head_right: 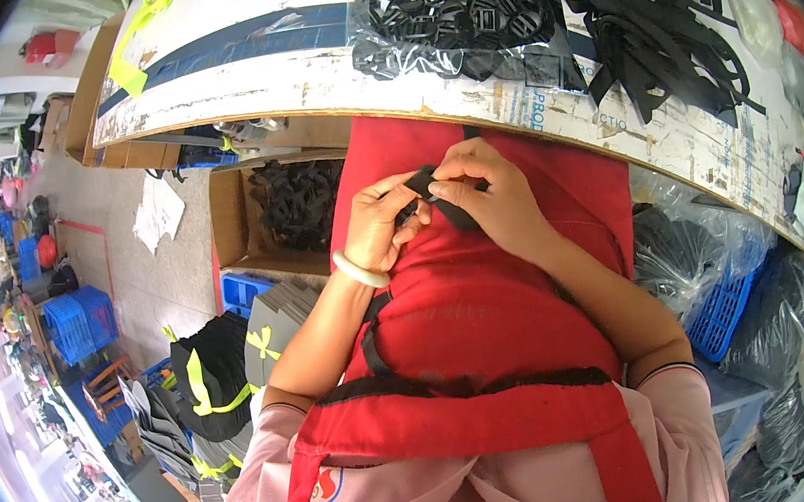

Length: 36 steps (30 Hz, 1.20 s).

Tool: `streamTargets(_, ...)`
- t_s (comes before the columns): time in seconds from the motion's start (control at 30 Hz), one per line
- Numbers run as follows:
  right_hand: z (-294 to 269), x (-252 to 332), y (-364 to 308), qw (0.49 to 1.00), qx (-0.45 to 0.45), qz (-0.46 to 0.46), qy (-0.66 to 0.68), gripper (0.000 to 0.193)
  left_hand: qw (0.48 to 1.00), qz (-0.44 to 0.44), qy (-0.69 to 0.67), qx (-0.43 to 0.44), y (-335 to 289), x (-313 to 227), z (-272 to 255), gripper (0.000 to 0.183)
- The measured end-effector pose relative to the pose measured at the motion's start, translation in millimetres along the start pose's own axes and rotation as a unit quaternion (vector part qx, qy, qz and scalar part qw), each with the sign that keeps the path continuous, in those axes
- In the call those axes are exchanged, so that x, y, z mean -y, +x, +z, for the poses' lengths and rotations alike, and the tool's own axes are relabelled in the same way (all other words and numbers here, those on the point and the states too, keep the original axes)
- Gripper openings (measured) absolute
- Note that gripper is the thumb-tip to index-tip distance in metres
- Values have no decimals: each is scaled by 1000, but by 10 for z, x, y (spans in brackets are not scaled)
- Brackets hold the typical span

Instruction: The person is assembling plastic buckles onto black nylon straps at a factory workstation.

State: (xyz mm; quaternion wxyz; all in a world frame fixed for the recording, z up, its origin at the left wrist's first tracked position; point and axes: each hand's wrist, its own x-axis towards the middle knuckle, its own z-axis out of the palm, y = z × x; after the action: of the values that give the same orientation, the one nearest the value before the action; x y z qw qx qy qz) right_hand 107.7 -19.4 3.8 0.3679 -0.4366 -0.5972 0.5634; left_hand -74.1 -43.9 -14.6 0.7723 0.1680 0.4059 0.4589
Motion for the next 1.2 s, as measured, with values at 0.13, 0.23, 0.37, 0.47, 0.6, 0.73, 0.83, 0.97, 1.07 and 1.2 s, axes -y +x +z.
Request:
streamTargets(0.13,71,497,-120,966,-48,-222,-123,7,993,77,68,-59,-91,-55,123,20)
streamTargets(0.23,-46,436,-87,995,10,-33,-98,13,985,125,94,-75,-73,9,119,17)
streamTargets(0.37,-103,229,-86,972,123,199,-21,23,976,162,122,-76,-67,25,92,15)
streamTargets(0.47,-56,205,-47,969,122,216,13,25,971,181,136,-74,-83,31,68,15)
streamTargets(0.6,-62,139,15,969,82,213,91,24,960,216,173,-31,-60,45,78,14)
streamTargets(0.73,-131,-3,-4,934,115,246,230,22,968,161,193,6,-51,17,26,14)
streamTargets(0.83,-7,-45,95,943,131,222,209,18,968,118,221,22,-233,-144,-39,12)
streamTargets(0.97,-228,-69,121,994,-31,107,13,15,967,132,217,11,-546,-452,-408,13)
streamTargets(1.07,-584,148,-85,952,-121,-93,-264,14,948,189,203,-159,-798,-730,-899,19)
streamTargets(1.2,-1126,335,-184,916,-281,-53,-282,10,908,271,96,-306,-918,-811,-1494,28)
